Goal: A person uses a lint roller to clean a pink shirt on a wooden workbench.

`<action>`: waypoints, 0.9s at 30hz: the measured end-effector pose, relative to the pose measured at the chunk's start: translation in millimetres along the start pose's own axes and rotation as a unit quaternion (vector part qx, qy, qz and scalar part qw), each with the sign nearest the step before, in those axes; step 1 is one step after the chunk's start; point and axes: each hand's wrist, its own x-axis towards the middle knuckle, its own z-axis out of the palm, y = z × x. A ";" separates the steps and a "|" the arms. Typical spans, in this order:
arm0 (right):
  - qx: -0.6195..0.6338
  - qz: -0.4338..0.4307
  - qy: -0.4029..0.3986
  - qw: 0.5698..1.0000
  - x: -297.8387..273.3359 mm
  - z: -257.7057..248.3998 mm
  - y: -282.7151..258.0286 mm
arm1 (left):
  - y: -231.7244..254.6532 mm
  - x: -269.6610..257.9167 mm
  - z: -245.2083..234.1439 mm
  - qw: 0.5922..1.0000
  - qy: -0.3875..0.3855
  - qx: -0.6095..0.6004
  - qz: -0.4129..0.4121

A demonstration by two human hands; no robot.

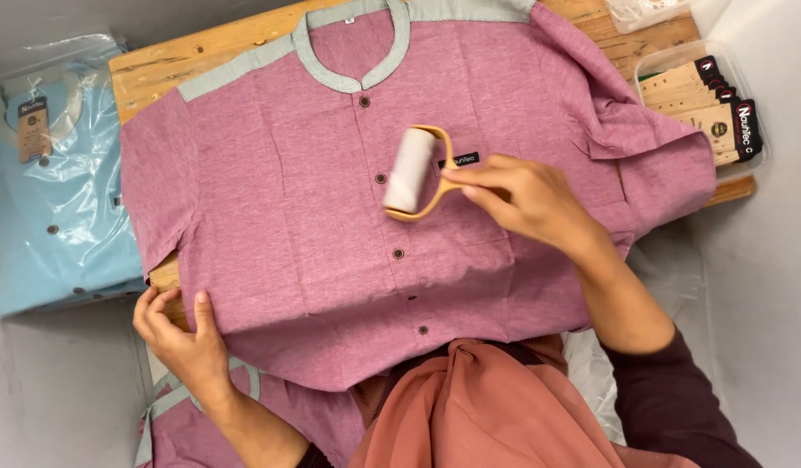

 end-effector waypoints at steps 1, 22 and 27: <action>0.002 0.002 0.000 1.000 -2.0 -2.2 10.5 | 0.2 -0.7 -0.4 1.000 -0.002 0.001 0.001; -0.076 -0.204 -0.049 0.975 70.3 84.3 -120.2 | -36.3 -35.6 22.9 0.978 0.189 -0.063 -0.055; 0.013 -0.230 -0.062 0.971 120.6 185.3 -168.3 | -39.7 -41.7 27.7 0.956 0.234 -0.159 -0.081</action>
